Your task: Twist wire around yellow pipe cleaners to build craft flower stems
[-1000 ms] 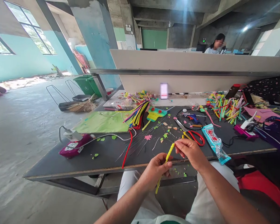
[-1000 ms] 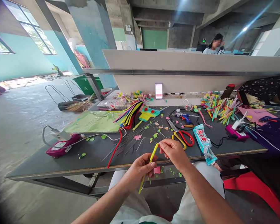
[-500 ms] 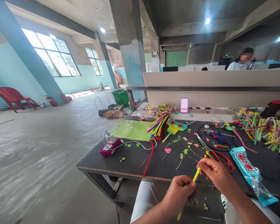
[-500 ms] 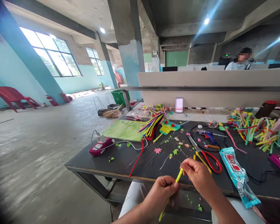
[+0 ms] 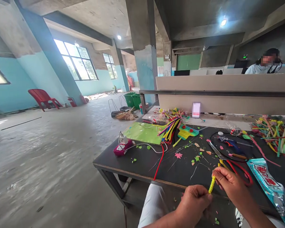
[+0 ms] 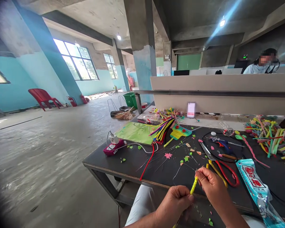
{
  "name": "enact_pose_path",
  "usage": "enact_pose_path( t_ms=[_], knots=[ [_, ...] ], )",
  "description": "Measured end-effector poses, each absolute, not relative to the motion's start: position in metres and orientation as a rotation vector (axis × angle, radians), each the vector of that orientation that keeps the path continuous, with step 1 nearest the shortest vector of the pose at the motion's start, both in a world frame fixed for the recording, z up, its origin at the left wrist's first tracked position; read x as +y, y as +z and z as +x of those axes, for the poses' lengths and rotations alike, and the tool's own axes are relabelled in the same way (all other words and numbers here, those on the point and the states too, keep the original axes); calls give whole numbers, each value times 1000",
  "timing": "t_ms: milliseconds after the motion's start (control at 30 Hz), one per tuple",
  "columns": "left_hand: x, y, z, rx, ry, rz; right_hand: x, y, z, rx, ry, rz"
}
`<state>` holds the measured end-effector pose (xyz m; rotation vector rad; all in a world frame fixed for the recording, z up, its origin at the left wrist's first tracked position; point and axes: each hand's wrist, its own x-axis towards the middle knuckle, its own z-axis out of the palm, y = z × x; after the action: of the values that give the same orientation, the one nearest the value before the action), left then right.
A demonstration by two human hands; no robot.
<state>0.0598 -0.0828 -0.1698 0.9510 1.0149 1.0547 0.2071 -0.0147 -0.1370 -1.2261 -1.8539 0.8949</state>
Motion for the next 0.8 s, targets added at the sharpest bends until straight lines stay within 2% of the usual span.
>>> enact_pose_path(
  t_ms=[200, 367, 433, 600, 800],
  knots=[
    [-80, -168, 60, 1046, 1063, 921, -17, -145, 203, -1838, 480, -1262],
    [-81, -168, 58, 1059, 1069, 952, -18, -150, 199, -1860, 367, -1241],
    [-80, -169, 55, 1044, 1071, 966, -17, -144, 199, -1850, 430, -1256],
    [-76, -173, 47, 922, 1078, 914, -15, -120, 204, -1792, 1122, -1172],
    [-75, -171, 41, 823, 1070, 890, -21, -107, 206, -1868, 1156, -1118]
  ],
)
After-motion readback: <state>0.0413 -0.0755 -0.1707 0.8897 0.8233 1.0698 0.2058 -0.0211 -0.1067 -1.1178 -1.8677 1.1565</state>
